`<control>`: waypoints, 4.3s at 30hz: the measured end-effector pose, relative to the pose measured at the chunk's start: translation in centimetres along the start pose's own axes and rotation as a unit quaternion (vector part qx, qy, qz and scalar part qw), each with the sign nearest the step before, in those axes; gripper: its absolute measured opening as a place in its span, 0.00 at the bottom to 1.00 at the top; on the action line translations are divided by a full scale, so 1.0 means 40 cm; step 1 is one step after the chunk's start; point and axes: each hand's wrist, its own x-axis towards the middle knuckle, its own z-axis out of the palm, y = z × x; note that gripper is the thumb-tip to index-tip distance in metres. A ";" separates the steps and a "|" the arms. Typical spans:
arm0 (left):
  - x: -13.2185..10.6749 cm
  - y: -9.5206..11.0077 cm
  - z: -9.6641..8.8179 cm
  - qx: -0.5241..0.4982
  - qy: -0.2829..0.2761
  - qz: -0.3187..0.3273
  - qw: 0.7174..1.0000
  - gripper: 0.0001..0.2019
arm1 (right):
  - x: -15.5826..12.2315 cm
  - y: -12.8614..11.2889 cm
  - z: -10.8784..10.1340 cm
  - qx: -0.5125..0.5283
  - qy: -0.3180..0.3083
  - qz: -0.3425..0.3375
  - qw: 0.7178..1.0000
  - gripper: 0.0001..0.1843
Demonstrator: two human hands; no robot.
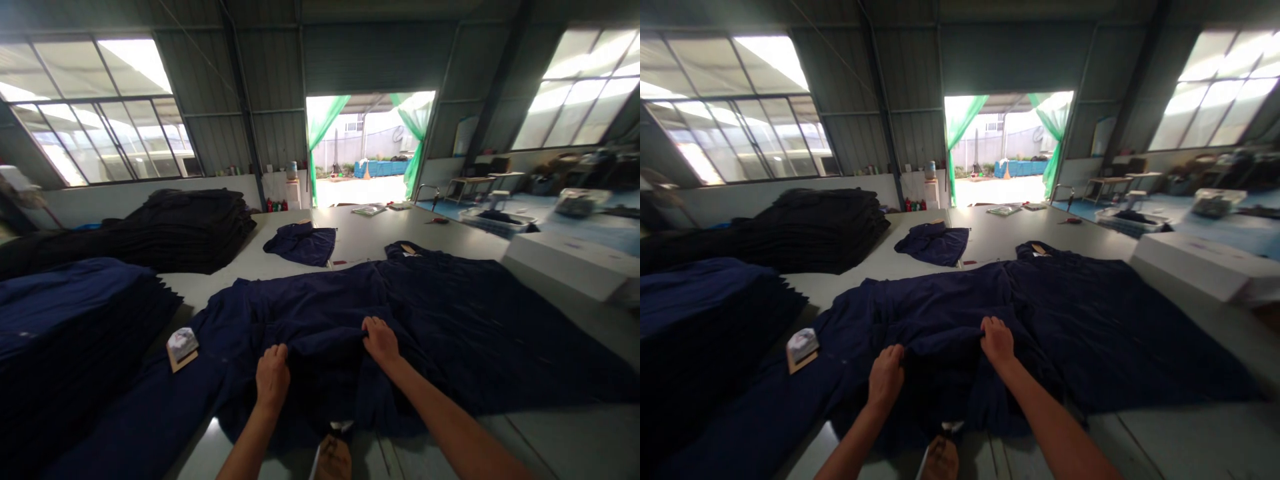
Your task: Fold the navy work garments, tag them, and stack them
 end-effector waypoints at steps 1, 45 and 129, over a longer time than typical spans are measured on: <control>-0.004 0.011 0.011 0.001 -0.002 0.021 1.000 0.12 | -0.002 -0.005 0.003 0.005 -0.007 -0.010 1.000 0.13; -0.102 -0.078 0.004 -0.093 -0.059 -0.112 0.988 0.10 | -0.158 0.115 0.021 0.064 -0.002 -0.046 0.997 0.20; -0.189 0.032 0.118 -0.125 -0.177 0.212 0.953 0.15 | -0.256 -0.129 0.003 -0.012 -0.198 -0.316 0.928 0.11</control>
